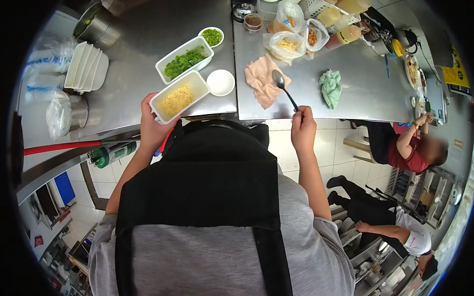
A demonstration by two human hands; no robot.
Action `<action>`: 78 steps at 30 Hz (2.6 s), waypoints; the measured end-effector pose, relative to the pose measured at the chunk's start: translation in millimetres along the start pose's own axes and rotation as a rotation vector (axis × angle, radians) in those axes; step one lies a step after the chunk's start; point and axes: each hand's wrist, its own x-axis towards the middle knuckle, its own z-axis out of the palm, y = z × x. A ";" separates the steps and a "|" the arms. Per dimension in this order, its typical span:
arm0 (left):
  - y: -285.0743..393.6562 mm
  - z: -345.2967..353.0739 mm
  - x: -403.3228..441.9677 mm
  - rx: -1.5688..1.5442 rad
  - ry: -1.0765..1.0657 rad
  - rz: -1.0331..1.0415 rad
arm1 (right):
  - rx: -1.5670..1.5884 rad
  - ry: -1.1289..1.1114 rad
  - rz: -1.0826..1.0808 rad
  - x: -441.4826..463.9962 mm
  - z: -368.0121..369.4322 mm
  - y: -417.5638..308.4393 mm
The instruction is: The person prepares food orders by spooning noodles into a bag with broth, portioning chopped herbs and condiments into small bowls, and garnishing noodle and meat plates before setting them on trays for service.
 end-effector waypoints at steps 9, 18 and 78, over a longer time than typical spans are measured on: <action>20.7 4.7 -2.2 0.162 -0.024 0.227 | 0.054 -0.291 -0.168 -21.5 26.0 -85.2; 35.9 8.3 0.3 0.169 -0.011 0.392 | -0.180 -0.301 -0.449 11.3 74.7 -123.1; 125.9 58.7 25.0 0.932 -0.223 0.574 | 0.166 -0.471 -0.116 52.1 91.1 -85.4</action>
